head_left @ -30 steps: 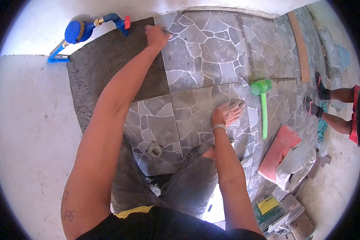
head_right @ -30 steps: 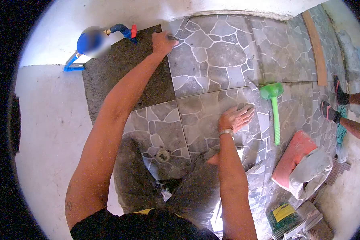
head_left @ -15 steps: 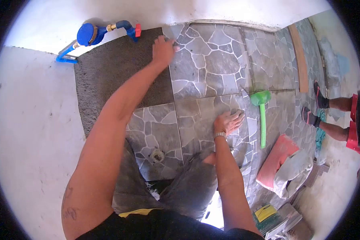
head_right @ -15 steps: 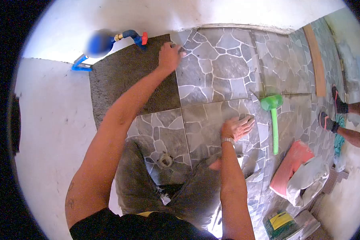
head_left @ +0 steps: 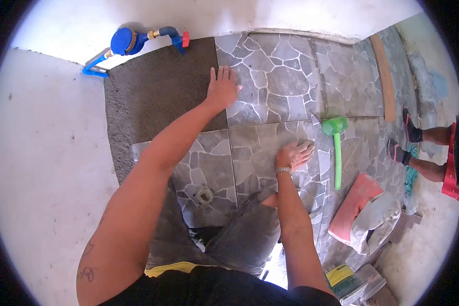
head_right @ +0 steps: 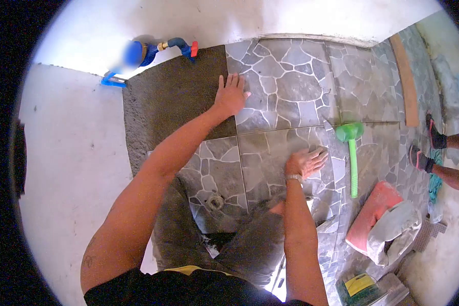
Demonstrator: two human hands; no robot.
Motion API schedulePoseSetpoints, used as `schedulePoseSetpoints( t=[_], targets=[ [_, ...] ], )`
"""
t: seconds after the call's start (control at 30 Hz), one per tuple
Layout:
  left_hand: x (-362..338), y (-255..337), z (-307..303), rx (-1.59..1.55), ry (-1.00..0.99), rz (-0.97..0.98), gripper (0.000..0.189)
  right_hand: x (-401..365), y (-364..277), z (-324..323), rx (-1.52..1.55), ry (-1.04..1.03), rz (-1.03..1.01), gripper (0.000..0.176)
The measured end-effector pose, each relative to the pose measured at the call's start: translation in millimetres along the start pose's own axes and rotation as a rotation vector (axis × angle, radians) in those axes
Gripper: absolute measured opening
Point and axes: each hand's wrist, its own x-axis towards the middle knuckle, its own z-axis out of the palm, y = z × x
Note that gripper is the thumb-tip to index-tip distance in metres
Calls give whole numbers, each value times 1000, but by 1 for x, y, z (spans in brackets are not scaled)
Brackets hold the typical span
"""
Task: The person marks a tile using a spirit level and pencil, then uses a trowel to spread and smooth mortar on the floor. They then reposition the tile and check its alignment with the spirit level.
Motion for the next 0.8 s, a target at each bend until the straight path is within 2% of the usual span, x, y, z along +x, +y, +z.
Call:
schedulePoseSetpoints(
  t=[0.03, 0.13, 0.23, 0.33, 0.4, 0.47, 0.5, 0.53, 0.57, 0.6, 0.63, 0.67, 0.7, 0.73, 0.77, 0.8],
  targets=[
    [1, 0, 0, 20, -33, -6, 67, -1, 4, 3, -6, 0, -1, 61],
    [2, -4, 0, 22, 29, 20, 63, -1, 5, 4, -9, -9, 0, 62],
    [22, -37, -16, -383, -87, -12, 53, 1, 7, 2, -12, -20, 4, 61],
    [-5, -55, -43, -677, 411, -124, 41, -1, 7, 8, -4, -26, 10, 61],
    [-52, -47, -58, -807, 499, -316, 31, -1, 11, 10, -13, -25, 8, 61],
    [-123, -31, -73, -910, 322, -227, 27, 0, 10, 11, -12, -14, 16, 60],
    [-164, -15, -79, -929, 205, -280, 28, 0, 10, 14, -20, -3, -12, 60],
    [-208, 4, -94, -837, 25, -425, 34, -5, 11, 18, -30, 10, -33, 59],
    [-254, 9, -80, -759, -120, -465, 40, -7, 15, 22, -45, 30, -39, 59],
    [-292, 24, -100, -794, -99, -488, 45, -7, 15, 28, 21, -34, -57, 60],
    [-331, 24, -95, -686, 19, -433, 42, -6, 18, 30, 67, -88, -38, 61],
    [-352, 31, -129, -792, -66, -557, 33, 11, 3, -14, -33, -455, -6, 69],
    [-381, 24, -134, -772, 92, -456, 22, 12, 10, -25, 147, -418, 6, 68],
    [-406, 8, -145, -678, 64, -367, 21, 7, 22, -25, 162, -416, -27, 66],
    [-427, -14, -156, -585, 62, -293, 21, -1, 34, -25, -237, -396, -342, 56],
    [-454, -39, -160, -516, -6, -280, 31, -8, 44, -39, 48, -524, -302, 49]
  ],
)
